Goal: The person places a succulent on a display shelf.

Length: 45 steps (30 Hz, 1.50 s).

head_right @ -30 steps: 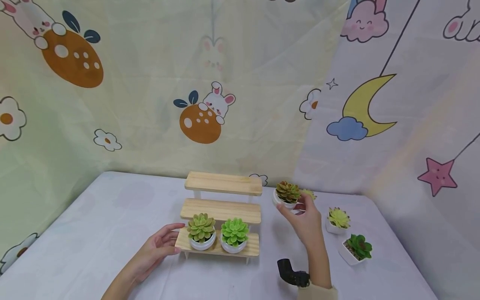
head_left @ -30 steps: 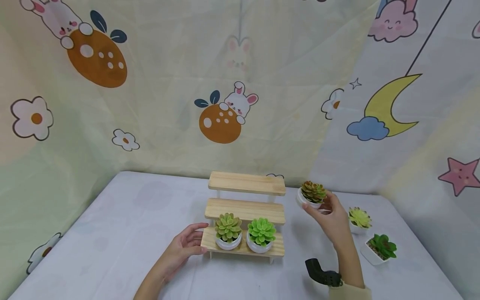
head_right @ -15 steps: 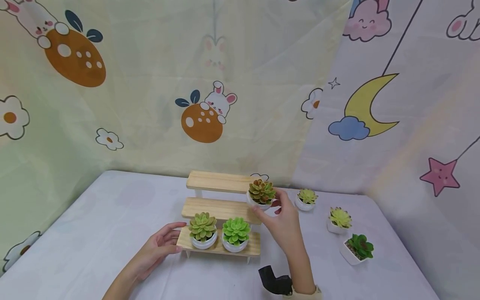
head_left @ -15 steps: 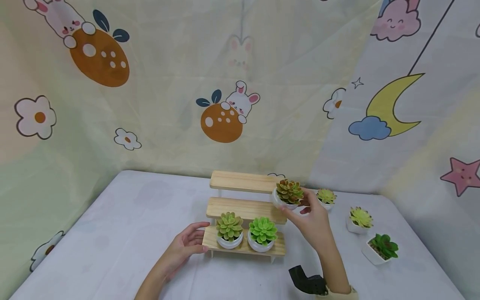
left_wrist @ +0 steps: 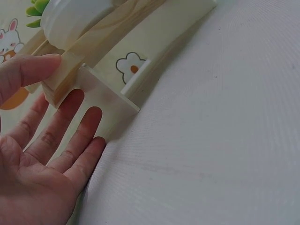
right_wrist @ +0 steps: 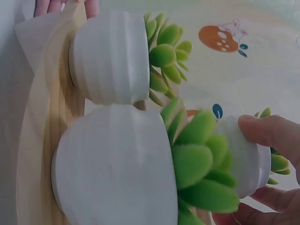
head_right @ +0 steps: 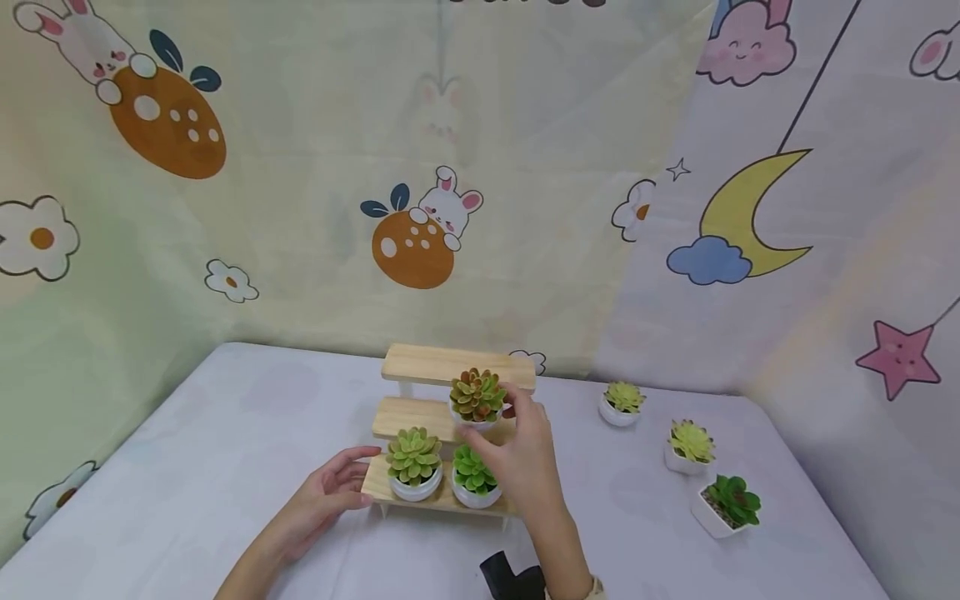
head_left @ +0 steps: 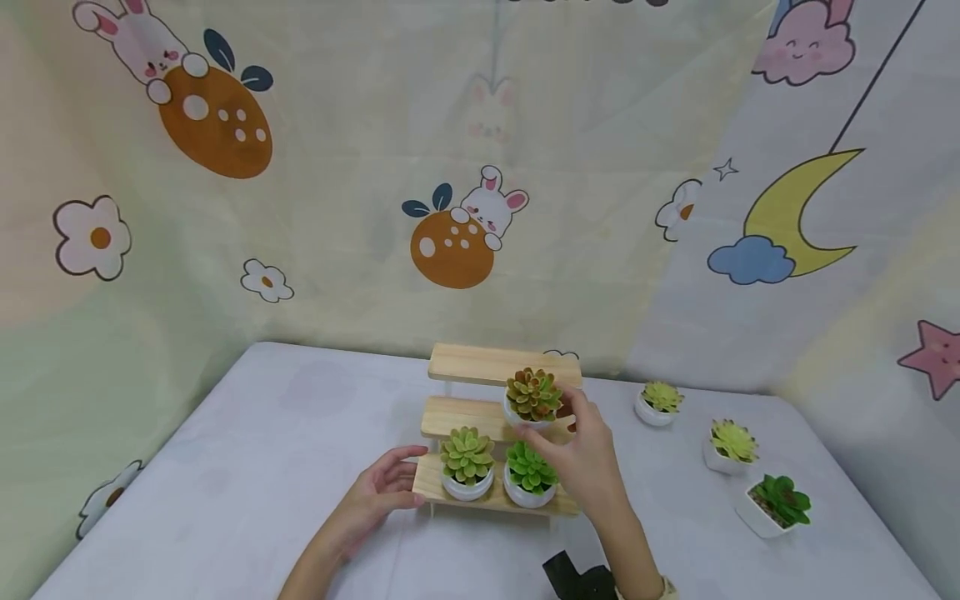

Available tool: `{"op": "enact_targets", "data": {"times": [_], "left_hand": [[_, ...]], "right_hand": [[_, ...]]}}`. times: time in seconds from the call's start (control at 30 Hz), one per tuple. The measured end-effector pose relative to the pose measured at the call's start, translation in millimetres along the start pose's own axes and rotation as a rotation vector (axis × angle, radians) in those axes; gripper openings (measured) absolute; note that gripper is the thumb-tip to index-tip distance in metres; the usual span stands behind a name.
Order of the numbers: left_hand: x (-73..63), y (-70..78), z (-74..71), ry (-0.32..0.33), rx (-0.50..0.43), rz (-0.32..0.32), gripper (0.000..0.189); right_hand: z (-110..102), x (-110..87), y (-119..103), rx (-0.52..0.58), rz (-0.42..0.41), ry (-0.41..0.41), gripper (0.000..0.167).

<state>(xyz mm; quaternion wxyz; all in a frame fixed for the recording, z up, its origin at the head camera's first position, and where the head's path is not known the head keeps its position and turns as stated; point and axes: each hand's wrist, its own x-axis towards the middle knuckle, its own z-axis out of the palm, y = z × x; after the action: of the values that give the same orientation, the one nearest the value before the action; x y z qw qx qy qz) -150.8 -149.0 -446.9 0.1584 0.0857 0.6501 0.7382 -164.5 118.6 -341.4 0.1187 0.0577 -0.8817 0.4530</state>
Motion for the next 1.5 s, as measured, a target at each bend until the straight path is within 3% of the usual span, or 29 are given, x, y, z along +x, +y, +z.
{"op": "enact_targets", "data": {"times": [0.27, 0.53, 0.83, 1.23, 1.5], "left_hand": [[-2.2, -1.2, 3.3, 0.012, -0.015, -0.018, 0.071], [-0.8, -1.2, 3.6, -0.005, -0.021, 0.010, 0.069], [-1.4, 0.3, 2.5, -0.002, -0.018, 0.018, 0.069], [-0.5, -0.5, 1.3, 0.010, -0.026, 0.000, 0.068], [-0.5, 1.7, 2.6, 0.013, -0.029, -0.011, 0.069]], "right_hand": [[12.5, 1.5, -8.7, -0.053, -0.004, -0.046, 0.066], [24.1, 5.8, -13.0, -0.160, -0.051, -0.025, 0.062], [26.4, 7.3, -18.3, -0.178, -0.058, -0.040, 0.041], [26.6, 8.0, -17.7, -0.263, -0.090, -0.077, 0.048], [27.2, 8.6, -16.7, -0.260, -0.093, -0.093, 0.048]]}}
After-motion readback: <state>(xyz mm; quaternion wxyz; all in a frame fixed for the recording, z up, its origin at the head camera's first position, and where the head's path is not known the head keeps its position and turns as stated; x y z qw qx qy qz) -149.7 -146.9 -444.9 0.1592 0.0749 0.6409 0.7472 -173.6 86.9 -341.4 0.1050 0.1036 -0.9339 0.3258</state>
